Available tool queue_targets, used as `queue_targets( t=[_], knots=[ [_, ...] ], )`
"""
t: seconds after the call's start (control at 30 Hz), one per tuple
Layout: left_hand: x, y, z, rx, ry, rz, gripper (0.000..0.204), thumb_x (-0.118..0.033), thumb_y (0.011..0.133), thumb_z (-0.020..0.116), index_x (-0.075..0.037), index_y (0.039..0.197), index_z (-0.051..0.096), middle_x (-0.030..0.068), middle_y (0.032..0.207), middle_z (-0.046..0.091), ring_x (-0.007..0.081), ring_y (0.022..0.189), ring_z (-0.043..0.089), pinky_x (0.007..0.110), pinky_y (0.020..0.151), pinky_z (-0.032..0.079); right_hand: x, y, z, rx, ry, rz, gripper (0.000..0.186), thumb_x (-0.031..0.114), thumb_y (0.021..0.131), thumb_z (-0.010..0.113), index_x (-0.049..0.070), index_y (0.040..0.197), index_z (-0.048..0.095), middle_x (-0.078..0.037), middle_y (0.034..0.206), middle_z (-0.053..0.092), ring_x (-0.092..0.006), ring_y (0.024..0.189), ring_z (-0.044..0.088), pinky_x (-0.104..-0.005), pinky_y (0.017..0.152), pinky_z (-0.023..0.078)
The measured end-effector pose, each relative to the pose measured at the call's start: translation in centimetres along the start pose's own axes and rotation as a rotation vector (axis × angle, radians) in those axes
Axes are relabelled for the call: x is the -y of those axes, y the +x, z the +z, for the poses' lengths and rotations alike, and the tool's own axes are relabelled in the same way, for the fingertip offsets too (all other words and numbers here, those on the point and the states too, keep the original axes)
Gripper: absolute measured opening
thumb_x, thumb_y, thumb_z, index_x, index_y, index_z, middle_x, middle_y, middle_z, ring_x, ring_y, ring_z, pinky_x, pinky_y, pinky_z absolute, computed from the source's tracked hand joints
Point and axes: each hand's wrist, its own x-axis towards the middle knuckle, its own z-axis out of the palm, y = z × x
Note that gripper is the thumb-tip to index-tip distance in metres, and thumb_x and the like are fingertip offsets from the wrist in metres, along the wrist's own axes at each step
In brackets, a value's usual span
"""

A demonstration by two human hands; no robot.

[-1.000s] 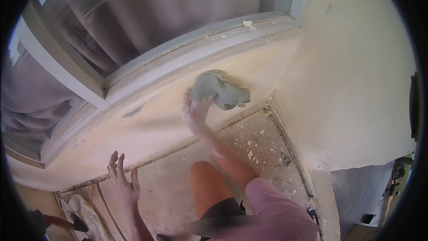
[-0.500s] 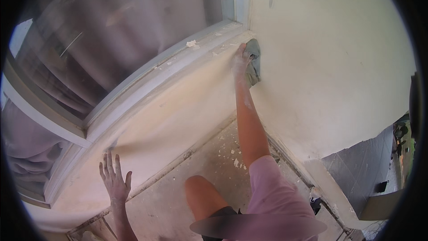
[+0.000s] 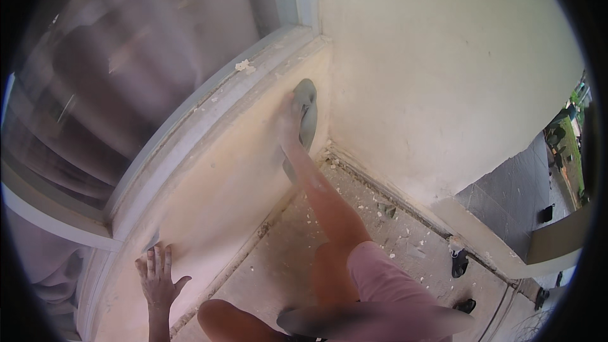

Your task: The person wipes a light-colored exterior wall with a cloth, focusing on the area around a window frame and the lower wall sections. They repeatedly rub and wipe the surface, occasionally moving to different spots along the wall.

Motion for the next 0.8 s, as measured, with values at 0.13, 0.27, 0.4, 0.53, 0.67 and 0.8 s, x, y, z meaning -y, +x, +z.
queue_targets(
  t=[0.13, 0.27, 0.4, 0.53, 0.67, 0.8],
  knots=[
    [0.2, -1.5, 2.7, -0.034, -0.025, 0.009, 0.117, -0.083, 0.06, 0.058, -0.014, 0.15, 0.029, 0.0144, 0.157, 0.019, 0.03, 0.148, 0.002, 0.068, 0.11, 0.006, 1.4, 6.7, -1.7, -0.1, 0.111, 0.286, 0.068, 0.049, 0.099, 0.04, -0.008, 0.135, 0.039, -0.03, 0.127, 0.046, -0.0434, 0.117, 0.043, -0.0472, 0.104, 0.031],
    [-0.1, -0.5, 3.2, -0.108, -0.025, 0.021, 0.114, -0.091, 0.064, 0.043, -0.018, 0.151, 0.027, 0.0075, 0.16, 0.013, 0.0247, 0.148, -0.004, 0.061, 0.112, -0.007, 1.3, 3.9, -2.8, -0.162, -0.057, 0.171, 0.076, 0.057, 0.099, 0.033, -0.009, 0.137, 0.037, -0.022, 0.134, 0.047, -0.0334, 0.125, 0.042, -0.0361, 0.106, 0.029],
    [0.2, -1.1, 2.9, -0.131, -0.018, 0.028, 0.117, -0.092, 0.061, 0.045, -0.018, 0.151, 0.029, 0.0058, 0.159, 0.018, 0.0257, 0.149, 0.0, 0.061, 0.112, 0.001, 3.1, -4.1, -4.3, 0.085, -0.233, 0.359, 0.066, 0.052, 0.1, 0.037, -0.005, 0.132, 0.044, -0.017, 0.126, 0.054, -0.03, 0.122, 0.046, -0.0368, 0.105, 0.032],
    [0.3, -1.0, 2.7, -0.135, -0.027, 0.013, 0.11, -0.089, 0.065, 0.044, -0.02, 0.15, 0.033, 0.0036, 0.158, 0.024, 0.0254, 0.148, 0.002, 0.059, 0.113, 0.0, 6.8, -6.4, -10.0, 0.248, 0.345, 0.686, 0.053, 0.043, 0.099, 0.049, -0.002, 0.126, 0.05, -0.013, 0.122, 0.058, -0.0247, 0.112, 0.055, -0.0379, 0.099, 0.042],
    [-0.1, -0.4, 1.5, -0.111, -0.106, -0.034, 0.097, -0.084, 0.074, 0.041, -0.022, 0.148, 0.035, 0.001, 0.156, 0.027, 0.026, 0.147, 0.008, 0.058, 0.113, 0.001, 13.4, -6.1, -14.1, 0.34, 0.374, 0.82, 0.046, 0.039, 0.097, 0.055, -0.001, 0.12, 0.053, -0.011, 0.114, 0.061, -0.0203, 0.1, 0.061, -0.0363, 0.088, 0.051],
    [-2.6, 0.7, -1.0, -0.166, -0.56, -0.204, 0.07, -0.064, 0.086, 0.047, -0.02, 0.14, 0.048, 0.0061, 0.153, 0.032, 0.0261, 0.144, 0.017, 0.057, 0.114, 0.002, 21.9, -5.6, -14.7, 0.425, 0.279, 0.809, 0.043, 0.037, 0.097, 0.056, -0.001, 0.117, 0.053, -0.01, 0.108, 0.061, -0.0188, 0.097, 0.062, -0.0343, 0.085, 0.052]
  ],
)
